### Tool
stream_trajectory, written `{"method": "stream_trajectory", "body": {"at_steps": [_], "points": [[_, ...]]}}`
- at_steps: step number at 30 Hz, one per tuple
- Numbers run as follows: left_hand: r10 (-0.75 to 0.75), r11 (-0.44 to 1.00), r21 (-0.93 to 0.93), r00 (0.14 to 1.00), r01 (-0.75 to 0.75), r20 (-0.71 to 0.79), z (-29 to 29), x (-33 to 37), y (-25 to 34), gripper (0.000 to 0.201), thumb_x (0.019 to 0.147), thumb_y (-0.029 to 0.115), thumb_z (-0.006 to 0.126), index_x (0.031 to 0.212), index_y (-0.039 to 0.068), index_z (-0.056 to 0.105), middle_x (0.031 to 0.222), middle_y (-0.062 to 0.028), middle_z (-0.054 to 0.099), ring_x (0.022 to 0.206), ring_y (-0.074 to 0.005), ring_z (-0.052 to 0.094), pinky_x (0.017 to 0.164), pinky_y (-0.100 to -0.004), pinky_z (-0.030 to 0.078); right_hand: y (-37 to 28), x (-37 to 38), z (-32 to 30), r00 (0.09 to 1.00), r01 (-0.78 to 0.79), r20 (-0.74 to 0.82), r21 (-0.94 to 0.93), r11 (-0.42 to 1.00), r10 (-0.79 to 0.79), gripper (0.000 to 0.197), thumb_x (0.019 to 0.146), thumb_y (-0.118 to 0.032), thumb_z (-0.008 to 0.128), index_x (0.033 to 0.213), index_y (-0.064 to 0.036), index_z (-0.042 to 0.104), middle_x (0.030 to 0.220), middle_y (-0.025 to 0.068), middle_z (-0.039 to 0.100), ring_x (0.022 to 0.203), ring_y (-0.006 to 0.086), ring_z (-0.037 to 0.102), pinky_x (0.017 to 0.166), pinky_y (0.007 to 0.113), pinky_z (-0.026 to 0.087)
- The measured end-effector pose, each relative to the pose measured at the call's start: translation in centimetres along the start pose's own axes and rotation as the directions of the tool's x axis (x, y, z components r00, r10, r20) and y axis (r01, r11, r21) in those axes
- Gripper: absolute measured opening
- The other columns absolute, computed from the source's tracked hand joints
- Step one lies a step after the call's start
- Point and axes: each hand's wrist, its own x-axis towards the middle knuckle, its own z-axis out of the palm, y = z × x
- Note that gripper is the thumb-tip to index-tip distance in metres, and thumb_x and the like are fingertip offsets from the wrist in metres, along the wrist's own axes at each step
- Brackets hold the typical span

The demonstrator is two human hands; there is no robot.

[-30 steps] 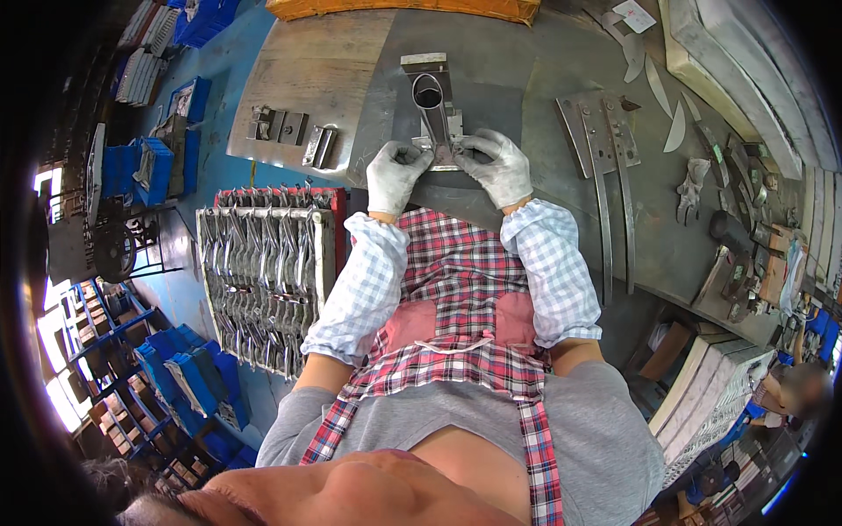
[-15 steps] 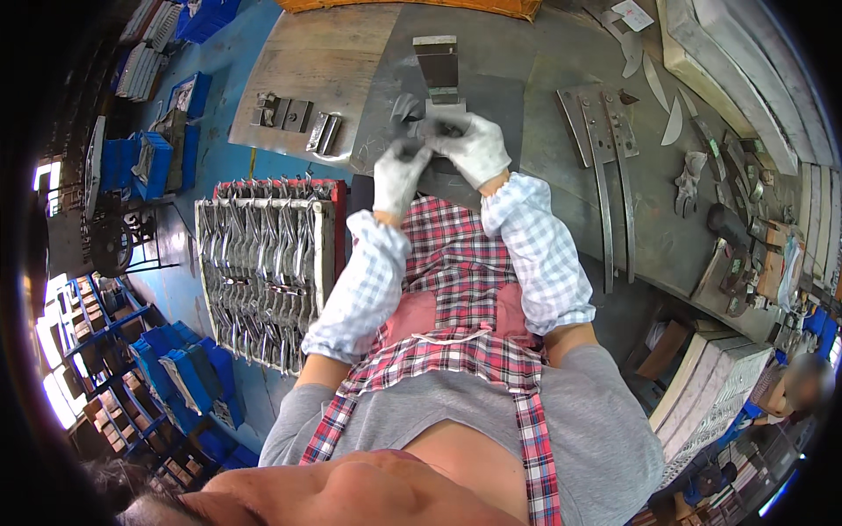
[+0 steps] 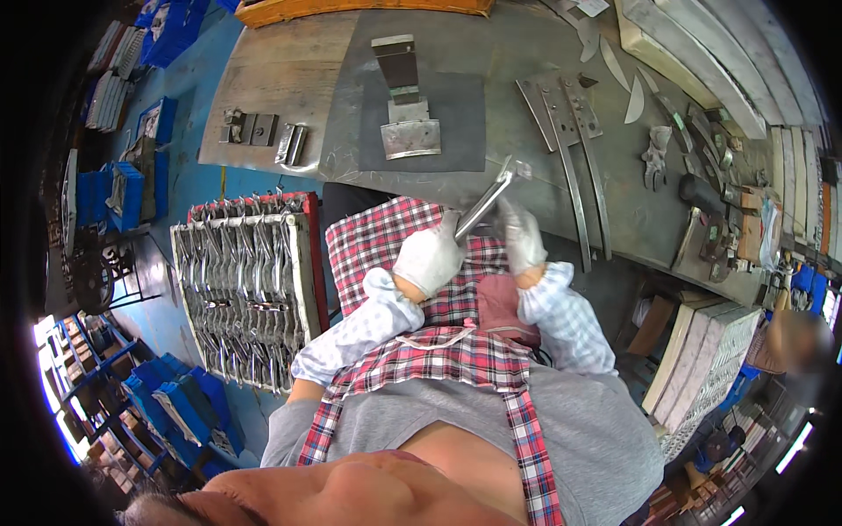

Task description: Taking metal brackets from a rack and placing them into a fabrication jig for alignment or assembly.

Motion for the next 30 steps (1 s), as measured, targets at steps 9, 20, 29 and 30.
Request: {"method": "stream_trajectory", "body": {"at_steps": [9,20,29,30], "points": [[0.525,0.768,-0.437,0.851,-0.468,0.012,0.8,0.0,-0.4,0.050,0.083,0.034,0.064,0.122,0.005,0.054,0.095,-0.0168,0.066,0.086,-0.0362,0.065,0.078,-0.0386,0.054,-4.4,-3.2,-0.4,0.955,0.030,-0.270,-0.319,0.947,-0.121,0.016,0.084,-0.008,0.062,0.095,0.0017,0.065,0.094,0.0096,0.068,0.076,0.0147,0.064,0.070,0.027,0.050],[0.130,0.802,-0.539,0.956,-0.257,-0.262,-0.4,4.7,-0.9,0.025,0.090,0.026,0.061,0.102,0.004,0.061,0.080,-0.0128,0.065,0.062,-0.0226,0.062,0.059,-0.0326,0.050,-0.9,-1.8,-4.3,0.816,-0.439,0.325,-0.190,0.878,0.479,0.027,0.088,-0.017,0.062,0.109,0.0007,0.061,0.084,0.0082,0.068,0.056,0.0152,0.062,0.048,0.031,0.051],[-0.298,0.124,-0.988,0.947,-0.087,-0.121,0.6,4.4,-6.9,0.040,0.094,0.035,0.056,0.112,0.000,0.060,0.090,-0.0070,0.067,0.068,-0.0123,0.061,0.059,-0.0226,0.050,-2.6,10.9,5.1,0.469,0.670,0.618,-0.714,-0.201,-0.631,0.023,0.070,-0.010,0.069,0.090,-0.0187,0.071,0.086,0.0006,0.065,0.076,0.0185,0.063,0.063,0.033,0.055],[-0.291,0.209,-0.976,0.949,-0.056,-0.117,-0.1,4.2,-7.3,0.041,0.093,0.035,0.057,0.115,0.000,0.060,0.094,-0.0074,0.068,0.069,-0.0121,0.062,0.059,-0.0233,0.050,-3.0,12.3,5.4,0.470,0.656,0.598,-0.729,-0.196,-0.649,0.024,0.069,-0.011,0.069,0.091,-0.0188,0.071,0.083,-0.0014,0.065,0.071,0.0181,0.063,0.061,0.032,0.054]]}}
